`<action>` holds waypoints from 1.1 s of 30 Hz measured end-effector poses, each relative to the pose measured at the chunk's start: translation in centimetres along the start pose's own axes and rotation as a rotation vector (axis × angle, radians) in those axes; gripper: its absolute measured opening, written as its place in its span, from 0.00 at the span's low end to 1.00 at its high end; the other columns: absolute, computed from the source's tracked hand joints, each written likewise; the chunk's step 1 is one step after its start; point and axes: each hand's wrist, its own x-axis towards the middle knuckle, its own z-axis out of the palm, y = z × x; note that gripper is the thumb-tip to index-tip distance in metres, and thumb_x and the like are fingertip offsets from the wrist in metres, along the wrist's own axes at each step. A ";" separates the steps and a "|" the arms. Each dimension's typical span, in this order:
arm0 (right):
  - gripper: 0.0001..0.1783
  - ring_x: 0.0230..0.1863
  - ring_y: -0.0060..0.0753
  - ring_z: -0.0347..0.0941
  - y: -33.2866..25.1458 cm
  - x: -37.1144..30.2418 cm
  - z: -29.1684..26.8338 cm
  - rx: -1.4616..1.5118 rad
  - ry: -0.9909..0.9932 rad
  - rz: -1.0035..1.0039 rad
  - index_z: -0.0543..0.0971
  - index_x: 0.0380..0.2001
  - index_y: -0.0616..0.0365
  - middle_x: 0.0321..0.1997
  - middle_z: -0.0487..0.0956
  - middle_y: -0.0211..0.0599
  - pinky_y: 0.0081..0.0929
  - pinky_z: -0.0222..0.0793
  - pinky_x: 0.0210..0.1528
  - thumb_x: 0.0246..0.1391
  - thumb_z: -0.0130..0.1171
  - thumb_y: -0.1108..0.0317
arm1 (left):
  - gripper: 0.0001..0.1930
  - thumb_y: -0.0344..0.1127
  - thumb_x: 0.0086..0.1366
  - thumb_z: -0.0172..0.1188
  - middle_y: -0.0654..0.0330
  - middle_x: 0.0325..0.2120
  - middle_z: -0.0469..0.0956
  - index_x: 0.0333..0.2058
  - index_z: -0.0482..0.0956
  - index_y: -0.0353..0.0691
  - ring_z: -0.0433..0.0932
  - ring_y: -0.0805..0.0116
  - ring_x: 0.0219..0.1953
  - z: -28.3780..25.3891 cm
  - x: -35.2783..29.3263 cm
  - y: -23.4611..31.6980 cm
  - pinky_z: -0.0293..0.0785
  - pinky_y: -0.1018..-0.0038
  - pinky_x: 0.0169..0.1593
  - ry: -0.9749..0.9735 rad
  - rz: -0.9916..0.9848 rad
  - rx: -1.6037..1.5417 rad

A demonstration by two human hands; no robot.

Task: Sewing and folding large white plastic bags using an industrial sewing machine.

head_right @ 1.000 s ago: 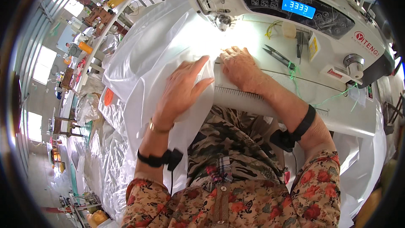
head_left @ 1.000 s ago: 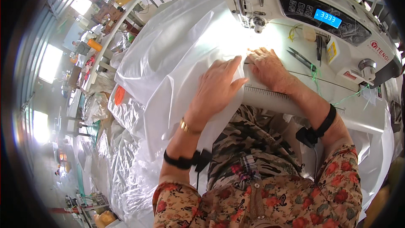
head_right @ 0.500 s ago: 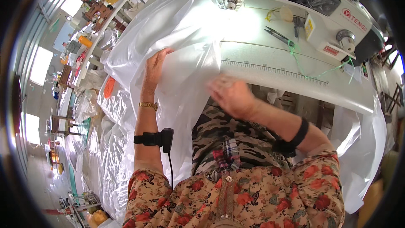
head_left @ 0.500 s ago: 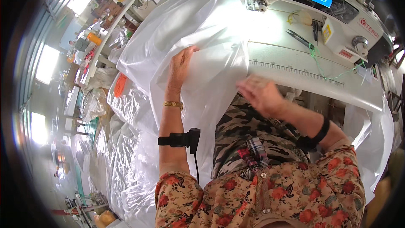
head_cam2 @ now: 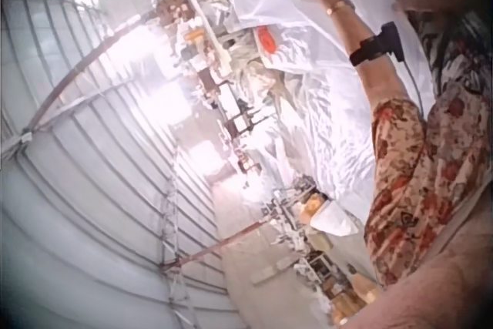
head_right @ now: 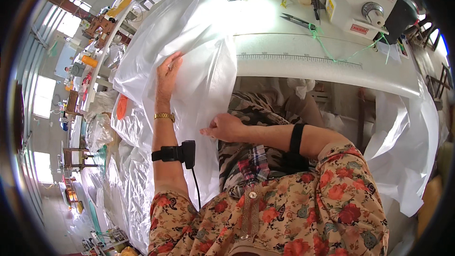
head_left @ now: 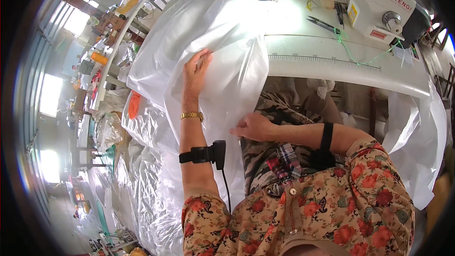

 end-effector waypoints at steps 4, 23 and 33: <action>0.26 0.32 0.47 0.78 0.5 0.9 1.6 -0.063 0.146 -0.030 0.82 0.25 0.63 0.24 0.79 0.47 0.40 0.71 0.39 0.54 0.58 0.46 | 0.20 0.40 0.64 0.61 0.55 0.44 0.82 0.49 0.78 0.31 0.79 0.71 0.44 0.0 -0.1 0.1 0.72 0.76 0.51 0.028 0.061 0.027; 0.20 0.24 0.51 0.76 6.0 -15.8 -13.2 -0.766 0.282 0.175 0.80 0.26 0.63 0.21 0.79 0.44 0.38 0.73 0.34 0.56 0.57 0.53 | 0.21 0.34 0.62 0.63 0.61 0.39 0.81 0.53 0.75 0.33 0.68 0.81 0.29 0.1 -2.6 0.7 0.69 0.83 0.41 -0.067 0.045 -0.220; 0.21 0.32 0.26 0.75 -3.1 -4.0 -9.5 0.349 0.242 -0.077 0.79 0.31 0.66 0.29 0.80 0.36 0.26 0.69 0.35 0.55 0.60 0.54 | 0.14 0.31 0.63 0.63 0.57 0.37 0.80 0.45 0.77 0.30 0.77 0.75 0.40 0.2 -5.1 6.6 0.74 0.76 0.47 -0.016 0.048 -0.264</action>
